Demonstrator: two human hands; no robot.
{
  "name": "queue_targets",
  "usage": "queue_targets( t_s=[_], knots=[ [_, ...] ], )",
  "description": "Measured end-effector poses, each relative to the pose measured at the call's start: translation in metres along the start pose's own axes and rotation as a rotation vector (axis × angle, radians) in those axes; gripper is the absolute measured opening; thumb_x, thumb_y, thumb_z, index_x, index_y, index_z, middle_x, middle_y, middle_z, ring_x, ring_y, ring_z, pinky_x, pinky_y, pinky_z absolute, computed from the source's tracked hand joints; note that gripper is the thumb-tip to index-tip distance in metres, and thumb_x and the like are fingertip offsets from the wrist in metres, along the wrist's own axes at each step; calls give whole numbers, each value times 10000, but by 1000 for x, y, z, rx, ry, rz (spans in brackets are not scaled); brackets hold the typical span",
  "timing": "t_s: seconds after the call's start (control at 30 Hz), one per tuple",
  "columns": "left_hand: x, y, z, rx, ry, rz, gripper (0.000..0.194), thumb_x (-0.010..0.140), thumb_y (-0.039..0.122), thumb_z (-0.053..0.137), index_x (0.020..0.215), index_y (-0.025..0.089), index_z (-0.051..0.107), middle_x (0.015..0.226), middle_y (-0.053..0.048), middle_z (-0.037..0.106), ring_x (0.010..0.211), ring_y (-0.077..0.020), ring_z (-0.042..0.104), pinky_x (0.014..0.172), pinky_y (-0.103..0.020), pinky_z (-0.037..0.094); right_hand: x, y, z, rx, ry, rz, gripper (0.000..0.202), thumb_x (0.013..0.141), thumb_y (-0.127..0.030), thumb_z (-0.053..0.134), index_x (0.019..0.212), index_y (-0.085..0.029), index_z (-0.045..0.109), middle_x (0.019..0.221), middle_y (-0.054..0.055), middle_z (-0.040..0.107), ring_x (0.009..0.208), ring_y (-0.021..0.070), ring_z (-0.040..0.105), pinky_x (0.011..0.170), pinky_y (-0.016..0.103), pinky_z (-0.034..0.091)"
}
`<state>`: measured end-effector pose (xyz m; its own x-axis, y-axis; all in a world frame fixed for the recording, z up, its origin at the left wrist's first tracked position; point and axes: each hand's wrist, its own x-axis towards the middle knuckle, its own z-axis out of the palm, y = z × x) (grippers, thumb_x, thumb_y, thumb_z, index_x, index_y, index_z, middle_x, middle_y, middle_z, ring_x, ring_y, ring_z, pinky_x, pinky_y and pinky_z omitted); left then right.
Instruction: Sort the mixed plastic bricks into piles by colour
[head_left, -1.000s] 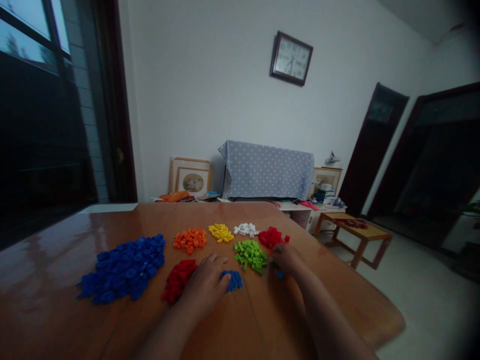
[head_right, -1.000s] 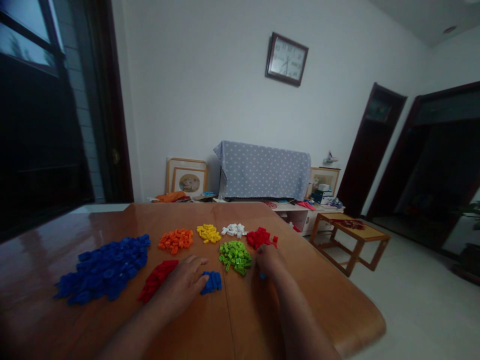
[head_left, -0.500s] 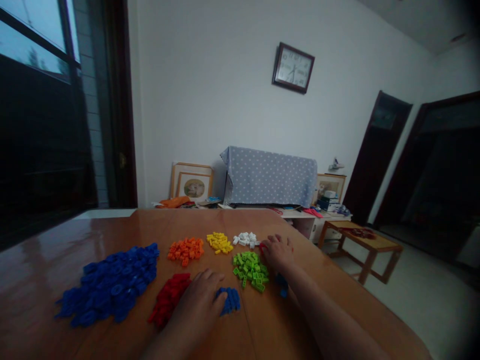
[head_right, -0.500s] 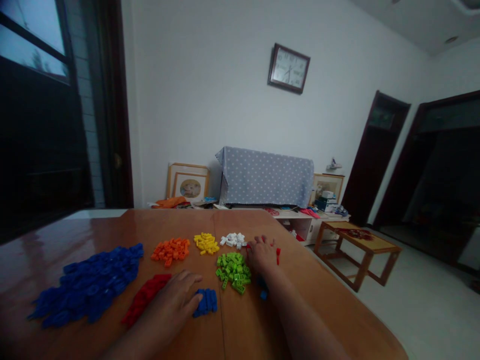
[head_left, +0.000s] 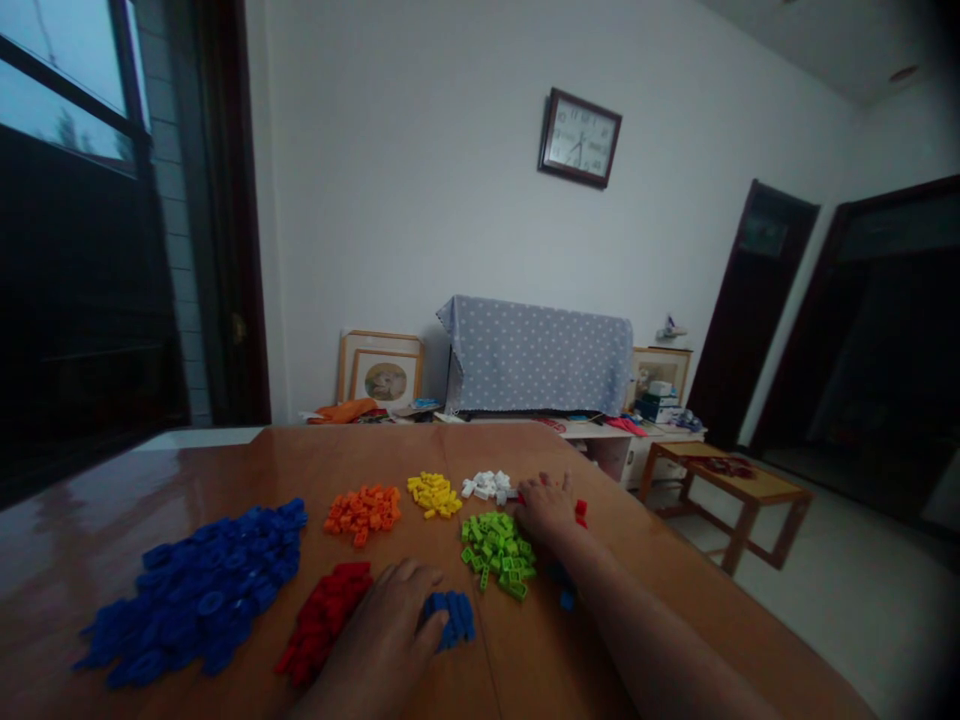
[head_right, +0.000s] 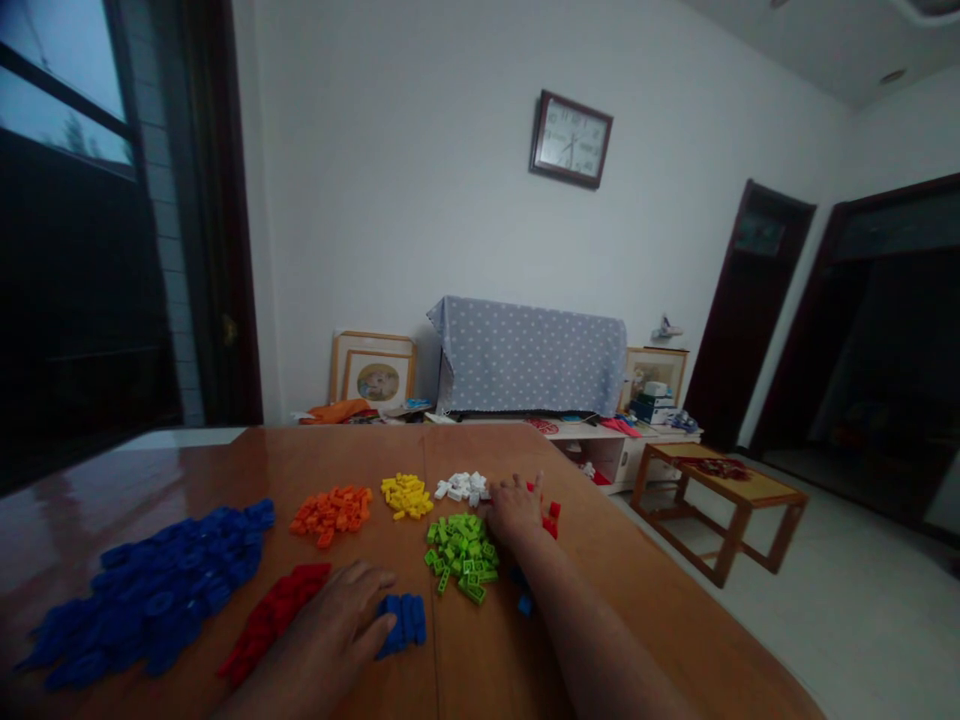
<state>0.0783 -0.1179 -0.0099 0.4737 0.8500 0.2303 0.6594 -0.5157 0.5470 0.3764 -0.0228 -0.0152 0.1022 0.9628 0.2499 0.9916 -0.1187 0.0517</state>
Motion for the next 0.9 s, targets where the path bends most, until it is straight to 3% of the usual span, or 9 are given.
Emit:
queue_targets(
  t_s=[0.3,0.9],
  knots=[
    [1,3,-2,7,-18,-9,333,857,313,507,1147,211,634,1196,-88,599,1119,-237,525,990,-368,388,-1,-2,-2,-12,9,-3,318,893,-300,475,1143,-217,654,1145,136,689,1202,322,476,1080,642,-86],
    [0,1,-3,8,-8,15,303,868,329,510,1126,224,630,1166,-68,605,1092,-225,539,951,-347,397,-13,15,0,-40,23,67,323,899,-222,429,1119,-199,665,1185,141,665,1219,337,455,1071,639,-126]
  ],
)
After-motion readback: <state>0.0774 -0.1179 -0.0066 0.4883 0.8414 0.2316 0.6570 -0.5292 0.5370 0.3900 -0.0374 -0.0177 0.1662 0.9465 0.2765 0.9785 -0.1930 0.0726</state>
